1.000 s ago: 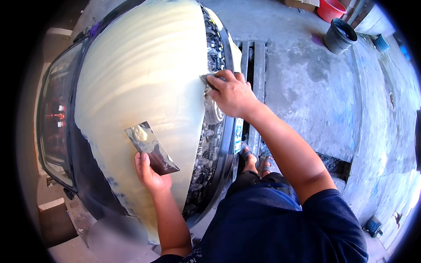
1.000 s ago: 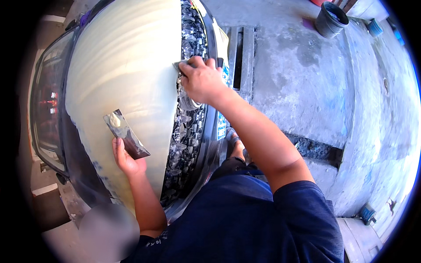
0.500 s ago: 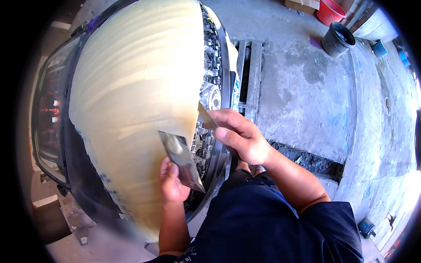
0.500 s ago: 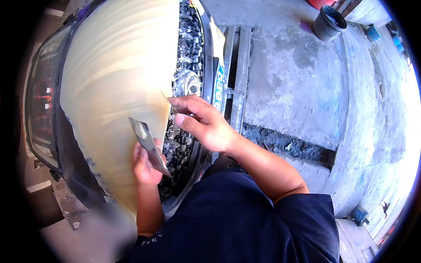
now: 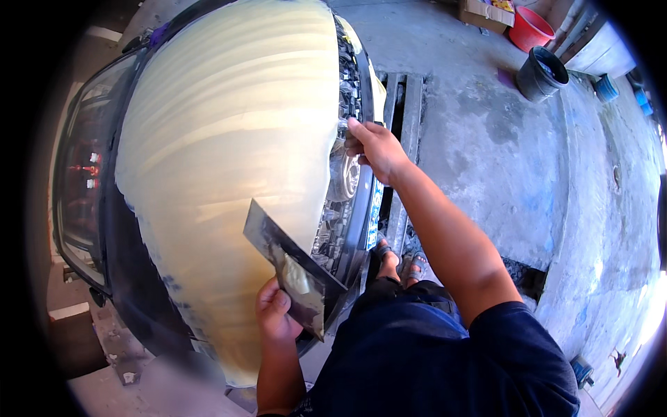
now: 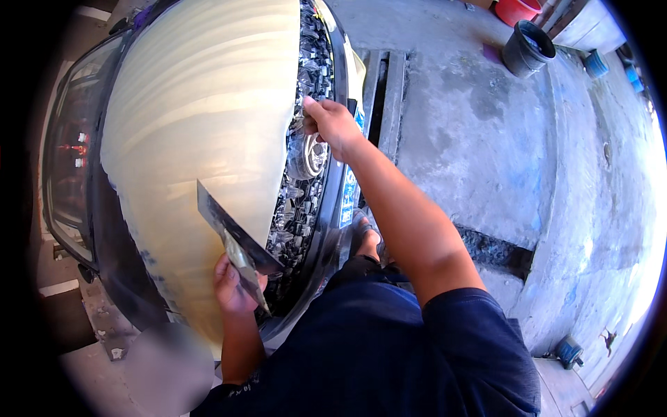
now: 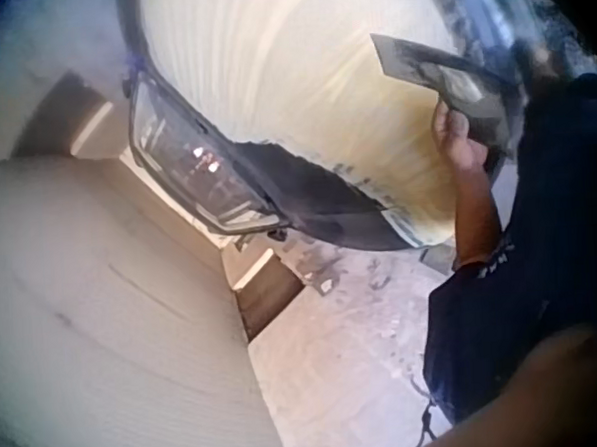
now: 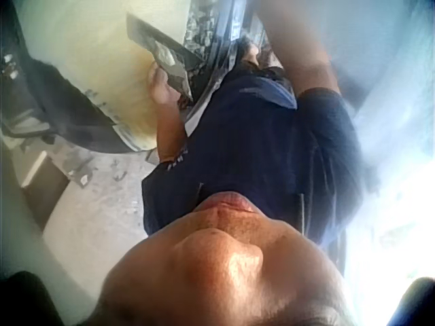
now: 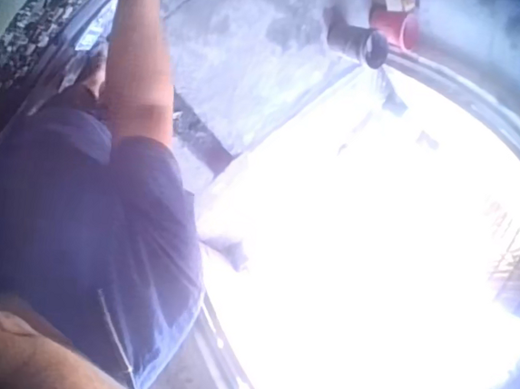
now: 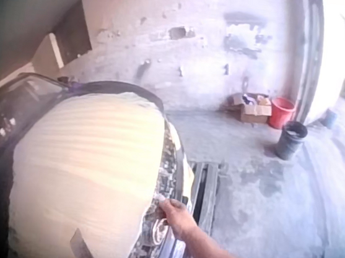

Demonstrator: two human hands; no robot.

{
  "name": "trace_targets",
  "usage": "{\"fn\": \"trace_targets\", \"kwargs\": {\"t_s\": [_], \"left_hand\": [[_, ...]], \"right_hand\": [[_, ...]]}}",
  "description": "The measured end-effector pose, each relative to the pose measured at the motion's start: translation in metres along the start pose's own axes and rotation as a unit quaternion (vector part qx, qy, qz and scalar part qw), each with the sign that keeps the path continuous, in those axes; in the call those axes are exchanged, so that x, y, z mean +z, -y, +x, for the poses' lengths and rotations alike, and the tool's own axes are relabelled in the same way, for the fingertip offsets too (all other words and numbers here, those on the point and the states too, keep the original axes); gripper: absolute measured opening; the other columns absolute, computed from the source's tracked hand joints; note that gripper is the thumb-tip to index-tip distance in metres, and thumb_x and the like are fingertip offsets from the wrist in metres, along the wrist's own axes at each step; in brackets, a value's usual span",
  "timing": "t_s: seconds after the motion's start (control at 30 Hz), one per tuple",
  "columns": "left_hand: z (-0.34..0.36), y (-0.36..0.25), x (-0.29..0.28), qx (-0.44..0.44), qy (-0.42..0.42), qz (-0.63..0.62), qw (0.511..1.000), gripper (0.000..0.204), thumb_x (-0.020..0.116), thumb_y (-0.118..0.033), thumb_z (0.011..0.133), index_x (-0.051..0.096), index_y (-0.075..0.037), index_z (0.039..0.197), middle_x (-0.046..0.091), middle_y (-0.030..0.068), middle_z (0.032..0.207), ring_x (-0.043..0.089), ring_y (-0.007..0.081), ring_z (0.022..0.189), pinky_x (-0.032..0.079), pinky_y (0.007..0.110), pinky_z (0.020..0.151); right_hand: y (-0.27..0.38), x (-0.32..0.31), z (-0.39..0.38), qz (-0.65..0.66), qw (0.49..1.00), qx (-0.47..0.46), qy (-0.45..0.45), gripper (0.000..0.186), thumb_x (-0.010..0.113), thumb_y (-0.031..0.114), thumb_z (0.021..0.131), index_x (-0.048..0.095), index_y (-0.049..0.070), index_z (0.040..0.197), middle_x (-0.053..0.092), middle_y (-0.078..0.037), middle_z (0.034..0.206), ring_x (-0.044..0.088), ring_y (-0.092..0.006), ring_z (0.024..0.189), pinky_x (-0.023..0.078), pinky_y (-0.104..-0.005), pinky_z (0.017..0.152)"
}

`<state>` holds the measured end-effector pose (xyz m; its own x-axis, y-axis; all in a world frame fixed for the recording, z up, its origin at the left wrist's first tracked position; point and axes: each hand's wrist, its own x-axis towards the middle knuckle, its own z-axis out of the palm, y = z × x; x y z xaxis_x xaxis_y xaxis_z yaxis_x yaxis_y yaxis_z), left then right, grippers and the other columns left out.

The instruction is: The person applies a thick beige body filler to the hood of a car using two metal spreaders. They repeatedly scoop filler from one spreader and smooth it across the hood surface, working from the center toward the edges and around the headlight area.

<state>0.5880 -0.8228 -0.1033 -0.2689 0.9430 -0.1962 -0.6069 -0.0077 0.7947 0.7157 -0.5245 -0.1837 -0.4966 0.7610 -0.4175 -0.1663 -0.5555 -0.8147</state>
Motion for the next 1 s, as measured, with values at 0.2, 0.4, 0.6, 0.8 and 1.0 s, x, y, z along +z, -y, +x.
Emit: {"fn": "trace_targets", "kwargs": {"t_s": [0.2, 0.4, 0.6, 0.8, 1.0], "left_hand": [[-0.011, -0.009, -0.005, 0.044, -0.051, 0.011, 0.998, 0.040, 0.068, -0.020, 0.087, 0.057, 0.008, 0.113, 0.066, 0.0188, 0.107, 0.066, 0.0260, 0.093, 0.053, 0.038, 0.087], [-0.010, -0.012, -0.005, 0.060, -0.010, -0.040, 0.997, 0.041, 0.066, -0.018, 0.089, 0.054, 0.008, 0.118, 0.064, 0.0214, 0.111, 0.066, 0.0311, 0.099, 0.057, 0.047, 0.084], [-0.007, -0.014, 0.009, 0.068, -0.035, 0.020, 0.997, 0.032, 0.063, -0.016, 0.088, 0.059, 0.002, 0.113, 0.068, 0.0127, 0.095, 0.052, 0.0183, 0.052, 0.044, 0.032, 0.054], [-0.012, -0.010, 0.015, 0.078, -0.047, 0.039, 0.995, 0.030, 0.060, -0.019, 0.089, 0.060, 0.000, 0.113, 0.068, 0.0124, 0.088, 0.048, 0.0139, 0.044, 0.039, 0.026, 0.046], [-0.024, -0.009, 0.019, 0.082, -0.031, 0.042, 0.995, 0.031, 0.058, -0.017, 0.090, 0.060, 0.002, 0.114, 0.068, 0.0134, 0.093, 0.050, 0.0152, 0.045, 0.041, 0.026, 0.047]], "right_hand": [[-0.008, 0.014, 0.029, 0.038, 0.998, 0.008, 0.039, 0.042, 0.065, 0.049, 0.088, 0.059, 0.007, 0.089, 0.056, -0.002, 0.077, 0.052, -0.0123, 0.064, 0.044, -0.0271, 0.061], [-0.037, 0.036, -0.007, 0.047, 0.999, 0.013, 0.019, 0.048, 0.063, 0.052, 0.088, 0.059, 0.005, 0.085, 0.053, -0.001, 0.071, 0.046, -0.0100, 0.058, 0.041, -0.0247, 0.053], [-0.047, 0.035, -0.029, -0.021, 0.997, 0.065, 0.034, 0.047, 0.063, 0.047, 0.090, 0.061, 0.000, 0.089, 0.053, -0.001, 0.068, 0.041, -0.0078, 0.051, 0.035, -0.0223, 0.046], [-0.059, 0.046, -0.057, -0.016, 0.998, 0.062, 0.024, 0.047, 0.062, 0.048, 0.090, 0.059, 0.002, 0.083, 0.052, -0.001, 0.067, 0.042, -0.0087, 0.051, 0.037, -0.0232, 0.047], [-0.098, 0.060, -0.081, 0.039, 0.995, 0.064, 0.065, 0.049, 0.060, 0.051, 0.090, 0.056, 0.003, 0.079, 0.052, -0.002, 0.066, 0.044, -0.0095, 0.052, 0.039, -0.0247, 0.047]]}}
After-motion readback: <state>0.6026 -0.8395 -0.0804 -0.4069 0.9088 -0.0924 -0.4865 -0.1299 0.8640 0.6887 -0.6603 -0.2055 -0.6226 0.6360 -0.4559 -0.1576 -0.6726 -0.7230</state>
